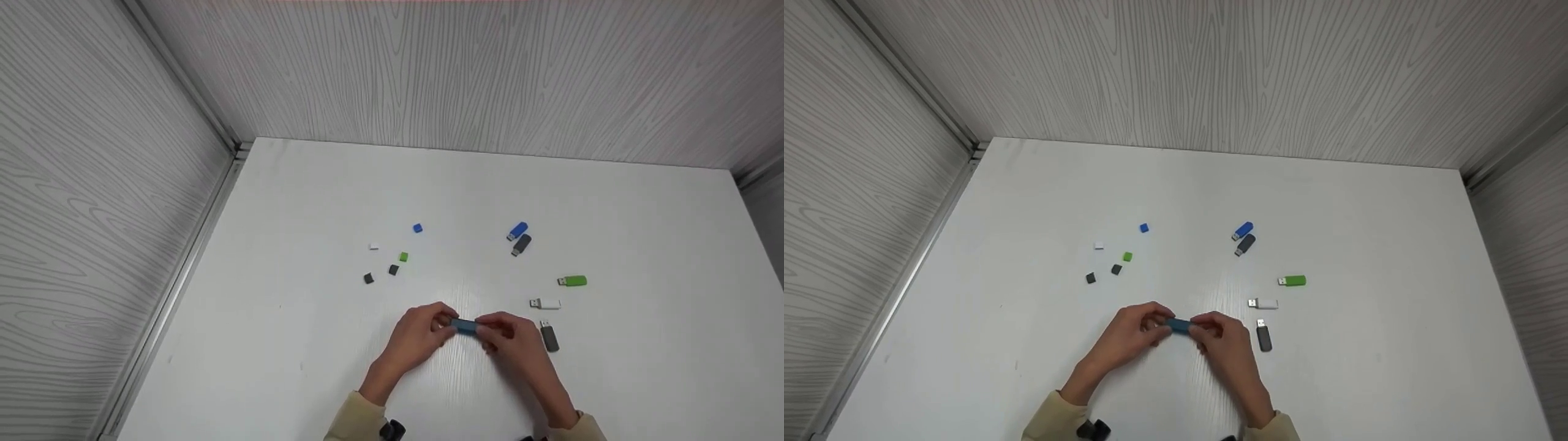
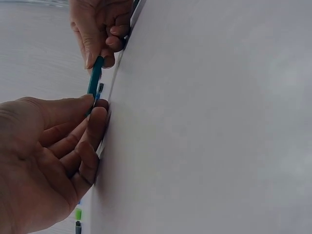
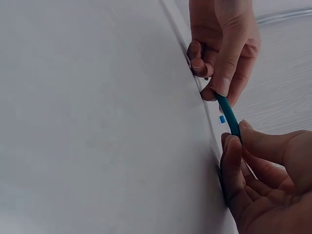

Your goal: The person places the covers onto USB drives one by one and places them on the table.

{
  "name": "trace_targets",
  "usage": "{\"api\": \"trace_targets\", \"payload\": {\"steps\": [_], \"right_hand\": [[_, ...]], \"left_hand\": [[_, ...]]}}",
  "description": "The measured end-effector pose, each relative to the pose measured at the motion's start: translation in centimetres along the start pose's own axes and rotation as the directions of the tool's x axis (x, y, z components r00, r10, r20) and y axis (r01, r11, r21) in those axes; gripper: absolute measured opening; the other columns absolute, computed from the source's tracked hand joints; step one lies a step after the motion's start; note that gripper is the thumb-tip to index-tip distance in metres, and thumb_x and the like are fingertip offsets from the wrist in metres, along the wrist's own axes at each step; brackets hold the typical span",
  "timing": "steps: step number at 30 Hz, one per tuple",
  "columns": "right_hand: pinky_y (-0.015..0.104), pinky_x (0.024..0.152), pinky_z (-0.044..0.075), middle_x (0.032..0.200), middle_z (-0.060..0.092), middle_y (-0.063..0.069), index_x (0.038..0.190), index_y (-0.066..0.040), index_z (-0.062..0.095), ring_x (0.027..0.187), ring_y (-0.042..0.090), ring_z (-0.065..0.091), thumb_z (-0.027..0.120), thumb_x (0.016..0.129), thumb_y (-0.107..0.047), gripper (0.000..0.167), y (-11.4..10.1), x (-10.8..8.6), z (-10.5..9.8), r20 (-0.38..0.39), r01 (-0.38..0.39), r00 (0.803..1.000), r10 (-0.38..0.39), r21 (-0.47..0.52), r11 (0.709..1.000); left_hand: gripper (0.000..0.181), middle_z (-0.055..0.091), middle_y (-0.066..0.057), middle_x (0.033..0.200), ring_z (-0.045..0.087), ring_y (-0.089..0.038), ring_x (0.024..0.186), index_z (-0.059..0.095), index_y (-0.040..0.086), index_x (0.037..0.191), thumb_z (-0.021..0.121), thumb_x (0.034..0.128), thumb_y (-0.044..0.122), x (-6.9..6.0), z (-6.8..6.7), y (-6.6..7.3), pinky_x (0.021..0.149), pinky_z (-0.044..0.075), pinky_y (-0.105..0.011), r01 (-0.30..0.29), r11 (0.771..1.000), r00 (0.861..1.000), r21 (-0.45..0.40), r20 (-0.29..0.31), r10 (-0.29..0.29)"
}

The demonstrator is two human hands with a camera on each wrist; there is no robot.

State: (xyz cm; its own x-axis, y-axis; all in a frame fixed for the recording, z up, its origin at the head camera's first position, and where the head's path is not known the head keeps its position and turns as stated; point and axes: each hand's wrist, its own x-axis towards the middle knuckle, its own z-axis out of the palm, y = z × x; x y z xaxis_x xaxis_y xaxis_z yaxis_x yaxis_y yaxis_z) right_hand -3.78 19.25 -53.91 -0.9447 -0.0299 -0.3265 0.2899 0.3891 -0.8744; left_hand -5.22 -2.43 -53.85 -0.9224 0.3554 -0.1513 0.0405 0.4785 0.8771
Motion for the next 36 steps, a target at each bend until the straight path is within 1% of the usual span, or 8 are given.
{"api": "trace_targets", "payload": {"steps": [5, 9, 14, 19, 24, 28, 32, 36], "right_hand": [[0.023, 0.065, 0.055, 0.092, 0.076, 0.009, 0.118, -0.005, 0.076, 0.07, 0.016, 0.065, 0.074, 0.098, -0.006, 0.02, 0.07, -0.26, 0.16, -0.014, 0.013, 1.0, -0.013, 0.01, 1.0], [0.022, 0.066, 0.056, 0.095, 0.076, 0.01, 0.119, -0.006, 0.075, 0.072, 0.016, 0.066, 0.074, 0.097, -0.007, 0.021, 0.02, -0.31, 0.17, -0.012, 0.03, 0.999, -0.03, 0.009, 1.0], [0.021, 0.066, 0.054, 0.095, 0.077, 0.007, 0.118, -0.007, 0.077, 0.074, 0.014, 0.065, 0.077, 0.095, -0.009, 0.023, -0.02, -0.31, 0.2, -0.012, 0.038, 0.999, -0.038, -0.065, 0.997], [0.02, 0.068, 0.051, 0.097, 0.077, 0.004, 0.119, -0.009, 0.078, 0.08, 0.012, 0.062, 0.081, 0.092, -0.01, 0.027, -0.1, -0.42, 0.25, -0.021, 0.047, 0.998, -0.051, -0.147, 0.988], [0.02, 0.07, 0.049, 0.094, 0.075, 0.002, 0.119, -0.01, 0.077, 0.082, 0.012, 0.061, 0.081, 0.091, -0.009, 0.028, -0.28, -0.62, 0.29, -0.01, 0.052, 0.998, -0.055, -0.184, 0.982], [0.02, 0.071, 0.048, 0.091, 0.073, 0.001, 0.118, -0.011, 0.077, 0.081, 0.013, 0.059, 0.081, 0.091, -0.008, 0.028, -0.24, -0.69, 0.41, -0.005, 0.083, 0.996, -0.086, -0.221, 0.972], [0.02, 0.075, 0.049, 0.092, 0.072, -0.001, 0.118, -0.014, 0.076, 0.083, 0.011, 0.058, 0.082, 0.09, -0.008, 0.029, -0.12, -0.76, 0.54, -0.012, 0.113, 0.993, -0.12, -0.251, 0.961], [0.021, 0.077, 0.05, 0.093, 0.071, -0.002, 0.118, -0.014, 0.075, 0.084, 0.01, 0.057, 0.082, 0.089, -0.007, 0.03, -0.06, -0.89, 0.63, -0.015, 0.136, 0.989, -0.145, -0.259, 0.956]], "left_hand": [[0.024, 0.079, -0.001, 0.102, 0.067, -0.002, 0.081, 0.074, 0.011, 0.121, 0.075, 0.0971, 0.012, -0.06, 0.06, 0.03, 0.079, 0.053, -0.022, -0.004, 1.0, 1.0, 0.02, 0.002, 0.004], [0.024, 0.079, 0.0, 0.102, 0.067, -0.003, 0.087, 0.075, 0.012, 0.12, 0.076, 0.096, 0.012, 0.01, 0.08, 0.07, 0.082, 0.053, -0.022, -0.019, 0.997, 1.0, 0.076, -0.008, 0.019], [0.023, 0.079, 0.002, 0.101, 0.066, -0.003, 0.086, 0.076, 0.014, 0.118, 0.076, 0.096, 0.011, 0.0, 0.04, 0.16, 0.081, 0.052, -0.022, -0.02, 0.99, 1.0, 0.137, -0.011, 0.021], [0.022, 0.079, 0.003, 0.099, 0.064, -0.002, 0.084, 0.076, 0.015, 0.118, 0.076, 0.0962, 0.012, -0.08, -0.01, 0.34, 0.078, 0.051, -0.021, -0.011, 0.986, 1.0, 0.169, -0.012, 0.013], [0.022, 0.077, 0.004, 0.098, 0.06, -0.001, 0.082, 0.076, 0.016, 0.118, 0.077, 0.0961, 0.013, -0.26, -0.07, 0.54, 0.074, 0.048, -0.02, -0.01, 0.978, 1.0, 0.209, -0.021, 0.015], [0.021, 0.075, 0.004, 0.098, 0.056, -0.001, 0.08, 0.076, 0.016, 0.117, 0.078, 0.0957, 0.015, -0.49, -0.06, 0.69, 0.072, 0.046, -0.019, -0.03, 0.964, 0.999, 0.263, -0.032, 0.04], [0.02, 0.072, 0.003, 0.099, 0.056, -0.003, 0.081, 0.075, 0.015, 0.115, 0.078, 0.0955, 0.015, -0.71, -0.02, 0.79, 0.074, 0.048, -0.02, -0.047, 0.949, 0.997, 0.311, -0.045, 0.064], [0.02, 0.07, 0.003, 0.099, 0.056, -0.003, 0.083, 0.075, 0.016, 0.115, 0.078, 0.0956, 0.016, -0.81, 0.06, 0.8, 0.076, 0.049, -0.021, -0.041, 0.941, 0.997, 0.336, -0.047, 0.061]]}}
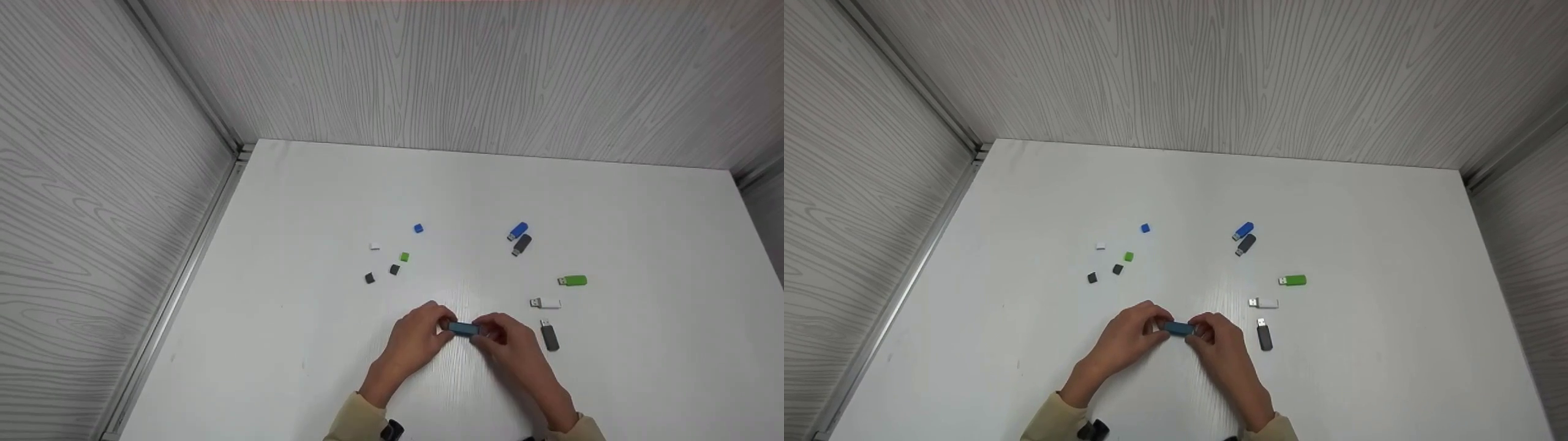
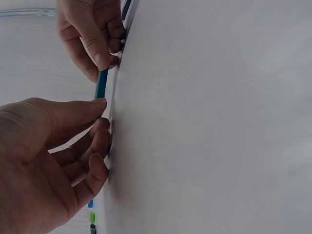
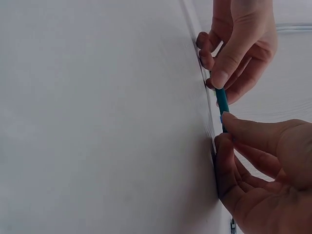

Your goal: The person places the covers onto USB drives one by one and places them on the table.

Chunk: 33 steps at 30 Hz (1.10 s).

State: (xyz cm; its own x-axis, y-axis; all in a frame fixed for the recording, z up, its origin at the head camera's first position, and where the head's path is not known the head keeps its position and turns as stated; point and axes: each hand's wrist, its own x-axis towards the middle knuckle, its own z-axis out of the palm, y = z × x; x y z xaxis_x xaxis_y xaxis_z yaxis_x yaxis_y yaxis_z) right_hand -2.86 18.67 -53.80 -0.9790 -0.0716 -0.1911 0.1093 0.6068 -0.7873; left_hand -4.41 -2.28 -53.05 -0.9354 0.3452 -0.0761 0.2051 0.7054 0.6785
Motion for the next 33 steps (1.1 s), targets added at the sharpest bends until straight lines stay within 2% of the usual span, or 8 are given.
{"api": "trace_targets", "payload": {"steps": [11, 23, 33], "right_hand": [[0.021, 0.076, 0.049, 0.092, 0.068, -0.001, 0.115, -0.013, 0.075, 0.084, 0.011, 0.056, 0.082, 0.089, -0.004, 0.028, -0.17, -0.04, 0.18, -0.009, 0.014, 1.0, -0.014, 0.003, 1.0], [0.02, 0.077, 0.05, 0.092, 0.068, 0.0, 0.115, -0.012, 0.075, 0.084, 0.011, 0.057, 0.081, 0.089, -0.002, 0.028, -0.18, -0.07, 0.3, -0.022, 0.029, 0.999, -0.03, -0.01, 1.0], [0.019, 0.078, 0.051, 0.094, 0.069, -0.001, 0.121, -0.014, 0.074, 0.085, 0.01, 0.059, 0.078, 0.094, -0.01, 0.028, -0.05, -0.51, 0.35, -0.013, -0.005, 1.0, 0.006, 0.034, 0.999]], "left_hand": [[0.019, 0.068, 0.004, 0.096, 0.053, -0.002, 0.08, 0.075, 0.015, 0.113, 0.08, 0.0946, 0.015, -0.01, 0.21, 0.21, 0.075, 0.048, -0.019, -0.006, 0.999, 1.0, 0.041, -0.007, 0.006], [0.019, 0.066, 0.005, 0.096, 0.052, -0.003, 0.081, 0.075, 0.016, 0.114, 0.079, 0.0953, 0.016, 0.09, 0.24, 0.24, 0.075, 0.047, -0.019, -0.007, 0.999, 1.0, 0.038, -0.004, 0.007], [0.02, 0.067, 0.003, 0.097, 0.05, -0.003, 0.081, 0.074, 0.015, 0.115, 0.078, 0.0958, 0.015, -0.1, 0.3, 0.06, 0.075, 0.046, -0.019, -0.021, 0.999, 1.0, 0.042, -0.006, 0.021]]}}
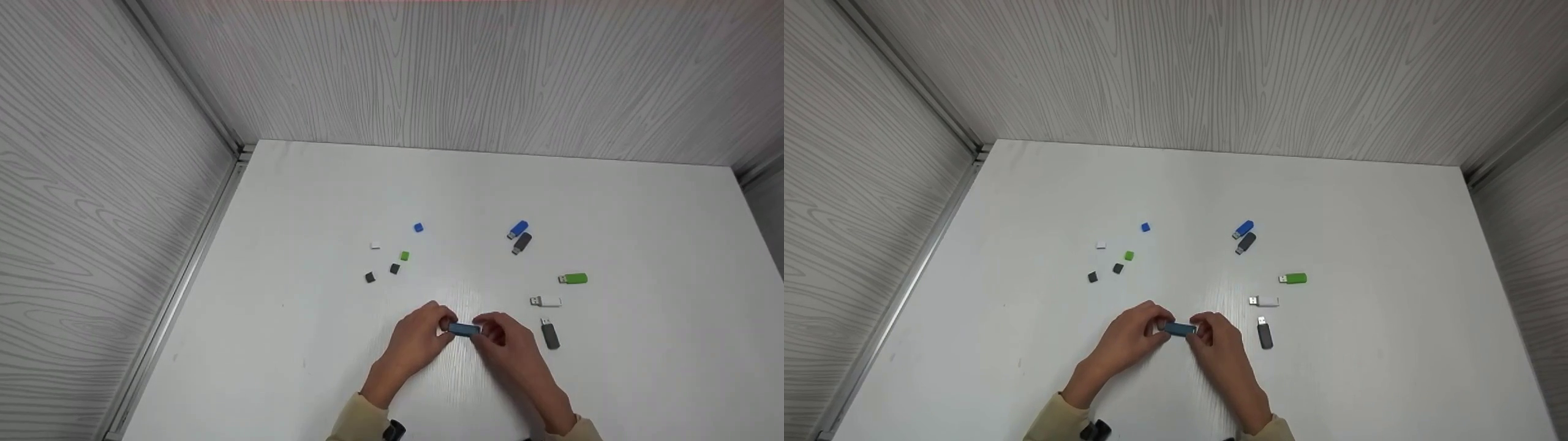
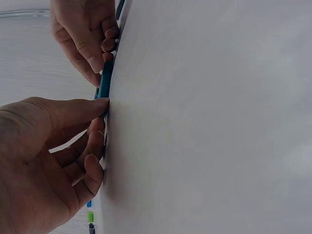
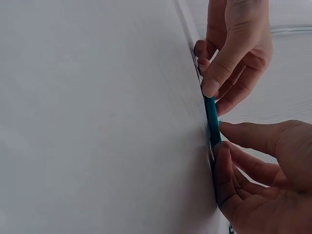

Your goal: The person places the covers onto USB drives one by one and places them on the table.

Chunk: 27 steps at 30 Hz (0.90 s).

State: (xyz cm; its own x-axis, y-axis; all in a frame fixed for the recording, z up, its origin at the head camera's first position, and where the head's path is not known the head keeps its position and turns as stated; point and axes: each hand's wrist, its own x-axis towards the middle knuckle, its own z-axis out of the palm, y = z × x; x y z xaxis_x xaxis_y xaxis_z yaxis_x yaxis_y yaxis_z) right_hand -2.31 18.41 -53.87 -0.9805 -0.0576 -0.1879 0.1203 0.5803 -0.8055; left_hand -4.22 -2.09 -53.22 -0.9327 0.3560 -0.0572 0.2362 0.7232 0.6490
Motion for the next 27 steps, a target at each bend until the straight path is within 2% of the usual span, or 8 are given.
{"api": "trace_targets", "payload": {"steps": [7, 18, 27], "right_hand": [[0.019, 0.077, 0.05, 0.097, 0.072, 0.001, 0.123, -0.015, 0.073, 0.087, 0.012, 0.059, 0.074, 0.098, -0.015, 0.024, -0.2, -0.5, -0.4, 0.007, -0.065, 0.998, 0.065, -0.006, 0.998], [0.021, 0.07, 0.047, 0.092, 0.072, 0.001, 0.12, -0.013, 0.074, 0.079, 0.012, 0.058, 0.073, 0.1, -0.018, 0.021, -0.2, -1.2, -0.9, 0.014, -0.114, 0.993, 0.114, 0.001, 0.994], [0.022, 0.066, 0.049, 0.092, 0.073, 0.003, 0.119, -0.013, 0.074, 0.075, 0.013, 0.061, 0.071, 0.101, -0.018, 0.019, -0.1, -1.7, -1.3, 0.005, -0.155, 0.988, 0.155, 0.011, 0.988]], "left_hand": [[0.019, 0.068, 0.003, 0.098, 0.051, -0.003, 0.081, 0.073, 0.014, 0.119, 0.073, 0.0995, 0.017, -0.1, -0.2, 0.0, 0.075, 0.047, -0.02, 0.012, 1.0, 1.0, -0.028, 0.018, -0.012], [0.019, 0.069, 0.004, 0.098, 0.051, -0.003, 0.08, 0.073, 0.015, 0.12, 0.071, 0.1021, 0.021, -0.2, -0.3, -0.2, 0.074, 0.045, -0.019, 0.026, 0.996, 0.999, -0.09, 0.022, -0.024], [0.017, 0.071, 0.003, 0.097, 0.051, -0.001, 0.078, 0.075, 0.015, 0.117, 0.07, 0.1023, 0.022, -0.1, -0.2, -0.4, 0.071, 0.044, -0.018, 0.004, 0.997, 1.0, -0.079, 0.006, -0.004]]}}
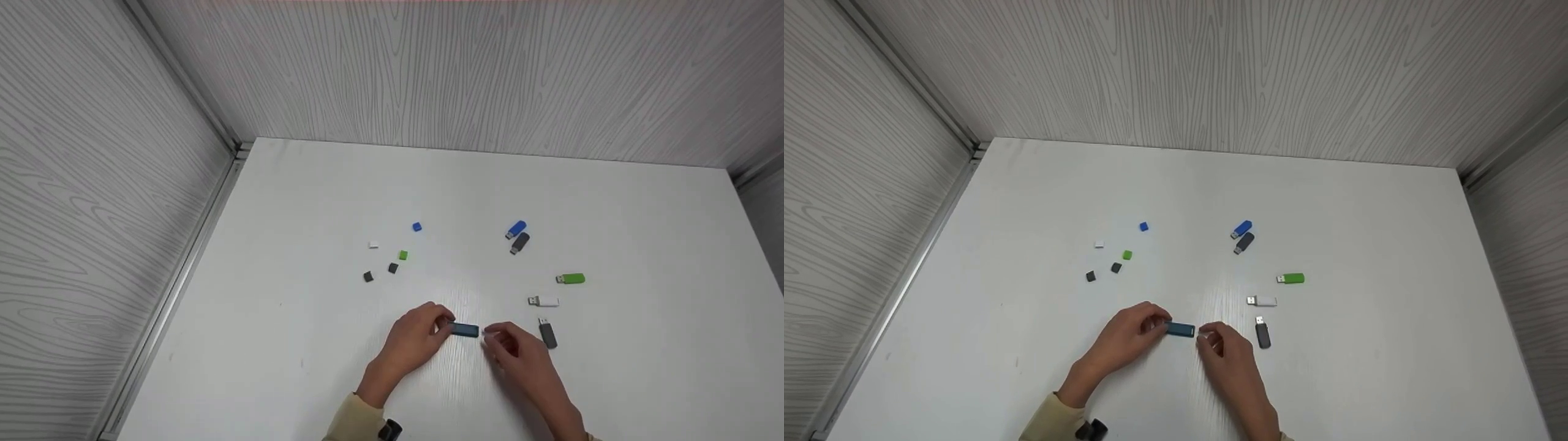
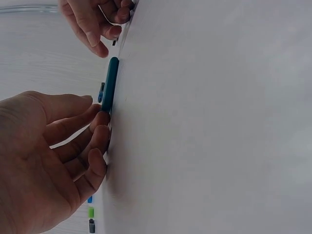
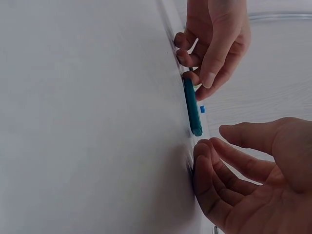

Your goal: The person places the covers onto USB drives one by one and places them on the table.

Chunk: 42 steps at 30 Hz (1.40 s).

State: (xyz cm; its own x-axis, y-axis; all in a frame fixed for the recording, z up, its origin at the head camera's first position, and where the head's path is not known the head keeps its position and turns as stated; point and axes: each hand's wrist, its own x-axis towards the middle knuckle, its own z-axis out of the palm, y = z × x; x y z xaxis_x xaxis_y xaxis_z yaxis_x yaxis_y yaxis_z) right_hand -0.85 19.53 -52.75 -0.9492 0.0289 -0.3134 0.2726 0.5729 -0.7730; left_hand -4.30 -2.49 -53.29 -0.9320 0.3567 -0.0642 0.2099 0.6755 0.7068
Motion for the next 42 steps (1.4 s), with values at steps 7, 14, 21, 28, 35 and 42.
{"api": "trace_targets", "payload": {"steps": [7, 14, 21, 28, 35, 42], "right_hand": [[0.021, 0.066, 0.05, 0.094, 0.073, 0.003, 0.121, -0.014, 0.074, 0.077, 0.014, 0.062, 0.069, 0.102, -0.02, 0.021, 0.2, -0.3, -0.3, -0.019, -0.032, 0.999, 0.031, -0.028, 0.999], [0.022, 0.065, 0.049, 0.088, 0.074, 0.002, 0.121, -0.014, 0.074, 0.076, 0.014, 0.062, 0.068, 0.102, -0.019, 0.021, 0.2, -0.9, -1.0, -0.076, -0.056, 0.996, 0.051, -0.072, 0.996], [0.022, 0.062, 0.05, 0.095, 0.075, 0.006, 0.124, -0.011, 0.073, 0.076, 0.014, 0.063, 0.066, 0.103, -0.022, 0.024, 0.5, -1.3, -2.0, -0.117, -0.088, 0.99, 0.077, -0.094, 0.992], [0.023, 0.059, 0.05, 0.094, 0.076, 0.008, 0.124, -0.008, 0.073, 0.072, 0.014, 0.063, 0.067, 0.103, -0.024, 0.027, 1.2, -1.3, -2.8, -0.169, -0.091, 0.983, 0.073, -0.1, 0.991], [0.023, 0.059, 0.048, 0.09, 0.071, 0.007, 0.124, -0.008, 0.072, 0.072, 0.015, 0.062, 0.067, 0.103, -0.023, 0.027, 1.9, -1.1, -3.8, -0.194, -0.096, 0.978, 0.069, -0.132, 0.987], [0.023, 0.062, 0.044, 0.088, 0.067, 0.007, 0.128, -0.007, 0.069, 0.081, 0.02, 0.058, 0.068, 0.102, -0.024, 0.031, 2.4, -1.1, -4.6, -0.237, -0.13, 0.967, 0.087, -0.169, 0.977]], "left_hand": [[0.017, 0.07, 0.003, 0.097, 0.05, -0.002, 0.078, 0.074, 0.015, 0.117, 0.07, 0.1024, 0.021, -0.1, -0.1, 0.0, 0.072, 0.044, -0.019, -0.003, 1.0, 1.0, -0.015, -0.005, 0.003], [0.017, 0.07, 0.003, 0.097, 0.05, -0.002, 0.079, 0.074, 0.015, 0.117, 0.068, 0.1033, 0.021, -0.2, -0.1, 0.0, 0.072, 0.044, -0.018, 0.008, 0.999, 1.0, -0.035, 0.008, -0.008], [0.017, 0.07, 0.002, 0.098, 0.051, -0.003, 0.08, 0.074, 0.015, 0.118, 0.068, 0.1035, 0.022, -0.2, -0.1, 0.0, 0.073, 0.045, -0.019, 0.009, 0.999, 1.0, -0.034, 0.013, -0.008], [0.015, 0.069, 0.004, 0.095, 0.048, -0.002, 0.077, 0.075, 0.015, 0.116, 0.069, 0.1026, 0.02, -0.2, -0.1, 0.0, 0.07, 0.042, -0.019, 0.029, 0.998, 0.999, -0.048, 0.017, -0.028], [0.016, 0.069, 0.004, 0.095, 0.048, -0.002, 0.077, 0.075, 0.015, 0.116, 0.068, 0.1027, 0.02, -0.2, -0.2, 0.1, 0.07, 0.043, -0.019, 0.025, 0.999, 0.999, -0.046, 0.025, -0.024], [0.016, 0.069, 0.004, 0.095, 0.049, -0.002, 0.077, 0.075, 0.015, 0.116, 0.069, 0.1028, 0.021, -0.2, -0.2, 0.1, 0.07, 0.043, -0.019, 0.026, 0.999, 0.999, -0.038, 0.024, -0.025]]}}
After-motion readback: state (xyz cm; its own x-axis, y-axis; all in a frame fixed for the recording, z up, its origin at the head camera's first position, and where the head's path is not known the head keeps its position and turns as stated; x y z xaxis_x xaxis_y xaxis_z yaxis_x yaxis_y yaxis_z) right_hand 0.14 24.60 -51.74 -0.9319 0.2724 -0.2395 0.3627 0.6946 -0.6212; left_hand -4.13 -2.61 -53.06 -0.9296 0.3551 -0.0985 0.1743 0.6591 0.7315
